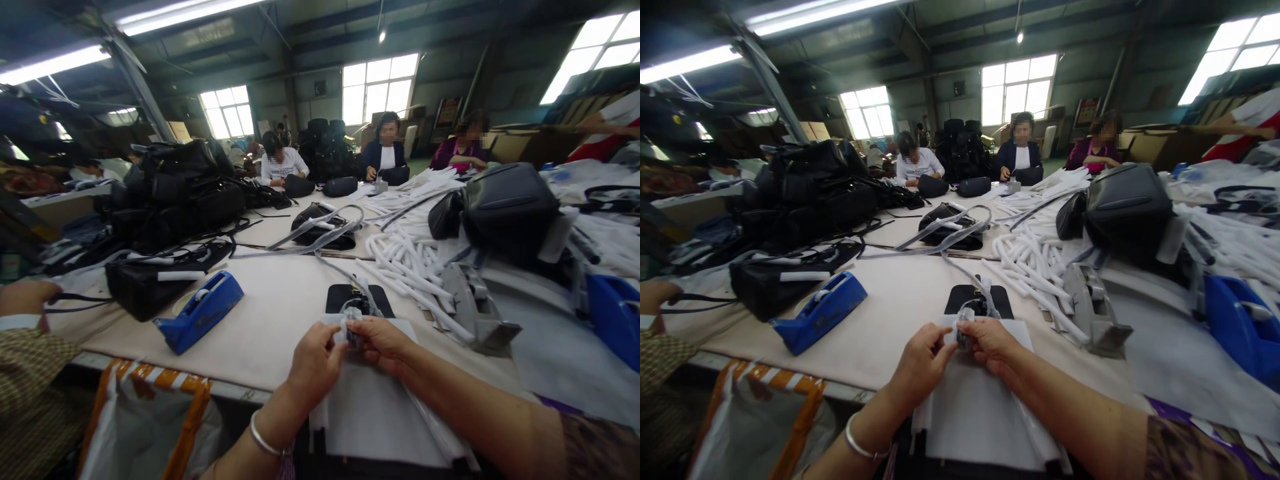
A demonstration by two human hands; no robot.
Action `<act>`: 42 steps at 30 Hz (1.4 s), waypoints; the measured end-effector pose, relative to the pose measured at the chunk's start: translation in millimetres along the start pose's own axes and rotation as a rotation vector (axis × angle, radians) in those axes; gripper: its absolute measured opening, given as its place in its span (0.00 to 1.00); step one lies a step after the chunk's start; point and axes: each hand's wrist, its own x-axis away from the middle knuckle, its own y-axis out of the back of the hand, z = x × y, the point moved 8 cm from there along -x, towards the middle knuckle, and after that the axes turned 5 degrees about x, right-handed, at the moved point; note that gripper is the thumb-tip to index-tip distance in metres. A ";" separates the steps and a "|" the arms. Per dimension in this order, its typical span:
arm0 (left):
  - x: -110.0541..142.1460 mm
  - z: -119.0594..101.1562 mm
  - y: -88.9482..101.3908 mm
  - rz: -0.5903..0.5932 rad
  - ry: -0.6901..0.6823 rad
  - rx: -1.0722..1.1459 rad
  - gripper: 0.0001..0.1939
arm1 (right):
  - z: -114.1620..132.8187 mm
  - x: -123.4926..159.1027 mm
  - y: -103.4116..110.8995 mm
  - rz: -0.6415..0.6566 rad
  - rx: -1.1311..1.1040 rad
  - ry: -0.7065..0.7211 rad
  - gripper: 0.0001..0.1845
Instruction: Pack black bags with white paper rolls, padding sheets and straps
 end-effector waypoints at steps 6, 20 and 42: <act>38.0 53.2 18.5 0.009 0.393 -0.068 0.15 | -3.8 0.0 3.9 0.055 0.006 0.032 0.17; 80.0 -6.7 14.1 0.180 0.189 -0.476 0.03 | -4.8 2.8 2.9 0.083 0.046 0.031 0.16; 71.5 -2.2 -4.2 -0.030 0.365 0.418 0.07 | -34.0 42.9 -22.1 0.133 0.309 -0.001 0.11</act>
